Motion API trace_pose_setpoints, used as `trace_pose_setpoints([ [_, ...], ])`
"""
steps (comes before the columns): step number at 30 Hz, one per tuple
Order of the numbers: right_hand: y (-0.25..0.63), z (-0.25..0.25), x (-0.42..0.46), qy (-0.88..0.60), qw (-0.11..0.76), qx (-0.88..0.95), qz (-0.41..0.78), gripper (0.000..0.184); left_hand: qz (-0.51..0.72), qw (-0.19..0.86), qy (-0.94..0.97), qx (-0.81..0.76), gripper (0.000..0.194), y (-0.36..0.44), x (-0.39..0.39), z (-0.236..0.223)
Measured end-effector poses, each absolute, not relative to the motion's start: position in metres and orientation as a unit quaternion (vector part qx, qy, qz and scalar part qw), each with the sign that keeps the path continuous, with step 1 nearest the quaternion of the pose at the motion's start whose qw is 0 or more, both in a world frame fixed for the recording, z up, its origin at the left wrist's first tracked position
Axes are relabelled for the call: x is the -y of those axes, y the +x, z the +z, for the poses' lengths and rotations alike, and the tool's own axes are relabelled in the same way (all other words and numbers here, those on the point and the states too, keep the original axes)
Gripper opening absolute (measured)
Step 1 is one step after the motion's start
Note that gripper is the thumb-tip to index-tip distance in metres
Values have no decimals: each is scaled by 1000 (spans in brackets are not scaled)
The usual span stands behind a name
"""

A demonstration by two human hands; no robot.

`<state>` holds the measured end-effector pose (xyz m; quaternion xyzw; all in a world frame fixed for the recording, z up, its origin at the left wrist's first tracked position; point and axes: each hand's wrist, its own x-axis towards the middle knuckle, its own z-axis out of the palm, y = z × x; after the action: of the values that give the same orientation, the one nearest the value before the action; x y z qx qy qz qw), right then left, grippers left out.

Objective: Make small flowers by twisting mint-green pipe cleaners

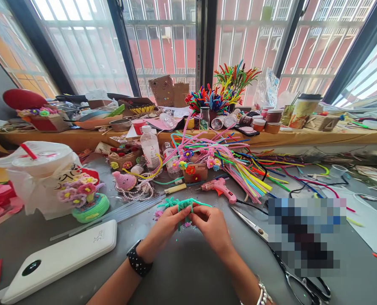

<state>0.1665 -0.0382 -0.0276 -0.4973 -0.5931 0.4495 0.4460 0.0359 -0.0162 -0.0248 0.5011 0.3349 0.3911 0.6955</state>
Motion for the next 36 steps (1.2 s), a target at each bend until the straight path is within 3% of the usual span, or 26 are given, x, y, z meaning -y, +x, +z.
trace_pose_setpoints([
  [9,182,-22,33,-525,397,624,421,33,439,675,470,-363,30,33,16,-22],
  [15,195,-16,29,-549,457,618,328,29,334,736,490,-327,33,33,15,-24],
  [21,186,-10,35,-511,412,638,403,24,238,768,524,-280,33,33,20,-22],
  [30,188,-13,36,-542,418,661,306,21,213,770,518,-307,30,30,16,-25],
  [36,194,-7,36,-499,355,738,283,27,167,762,553,-292,31,27,16,-22],
])
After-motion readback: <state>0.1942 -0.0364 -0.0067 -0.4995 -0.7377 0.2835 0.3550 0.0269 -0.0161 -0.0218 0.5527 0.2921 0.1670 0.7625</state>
